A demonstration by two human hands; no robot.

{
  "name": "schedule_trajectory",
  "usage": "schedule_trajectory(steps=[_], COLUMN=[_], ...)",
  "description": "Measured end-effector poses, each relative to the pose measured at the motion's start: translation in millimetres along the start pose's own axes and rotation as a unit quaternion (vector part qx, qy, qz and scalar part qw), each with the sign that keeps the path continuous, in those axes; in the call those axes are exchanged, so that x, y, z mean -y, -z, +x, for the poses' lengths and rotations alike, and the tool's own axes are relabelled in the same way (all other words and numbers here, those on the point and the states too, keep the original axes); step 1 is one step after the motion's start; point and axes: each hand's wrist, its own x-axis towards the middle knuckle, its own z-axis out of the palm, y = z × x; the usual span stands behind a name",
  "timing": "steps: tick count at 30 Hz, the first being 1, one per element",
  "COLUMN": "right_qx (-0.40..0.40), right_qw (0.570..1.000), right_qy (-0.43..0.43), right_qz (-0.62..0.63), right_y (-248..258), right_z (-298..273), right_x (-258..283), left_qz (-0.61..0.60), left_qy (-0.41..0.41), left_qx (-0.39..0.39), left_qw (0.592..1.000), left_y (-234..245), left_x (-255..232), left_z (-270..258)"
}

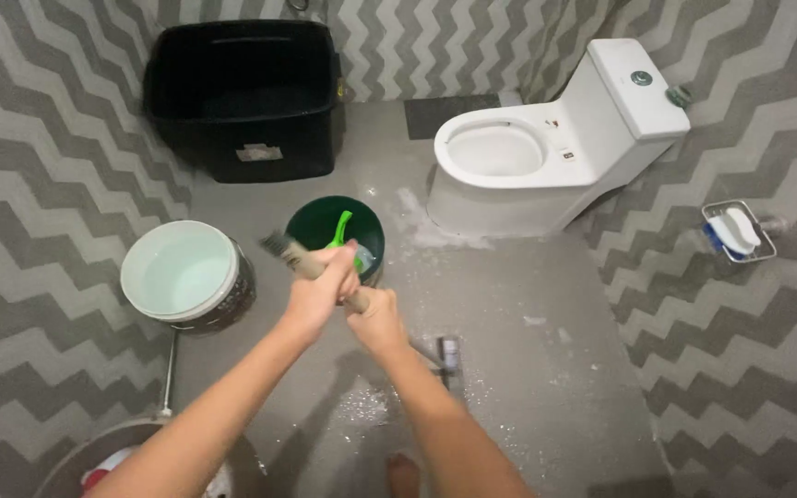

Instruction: Scrubbing and cleaning a tiled bathroom floor with soapy water and a floor scrubber.

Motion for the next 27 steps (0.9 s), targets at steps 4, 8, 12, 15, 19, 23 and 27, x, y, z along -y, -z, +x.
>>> schedule_trajectory(steps=[4,8,12,15,19,23,27], right_qx=[0.084,0.126,0.089,0.061,0.052,0.04,-0.001], right_qw=[0.991,0.968,0.917,0.899,0.911,0.942,0.974], right_qy=[-0.044,-0.151,-0.342,-0.365,-0.276,-0.264,-0.003], right_qz=[-0.091,-0.156,-0.184,-0.233,-0.302,-0.203,-0.226], right_y=[39,97,177,199,183,94,-40], right_z=[-4,-12,-23,-42,-47,-38,-14], right_x=[-58,-177,-213,-243,-279,-255,-211], left_qz=[0.01,0.099,0.081,0.093,0.132,-0.007,0.132], left_qy=[0.025,0.091,0.15,0.263,0.343,0.138,0.04], left_qx=[-0.006,0.014,0.119,0.125,0.136,0.068,0.021], left_qw=[1.0,0.991,0.978,0.952,0.92,0.988,0.99], left_y=[-25,-101,-186,-221,-204,-105,30], left_x=[70,121,149,142,108,218,106], left_z=[-2,-1,-4,-22,-31,-20,-30])
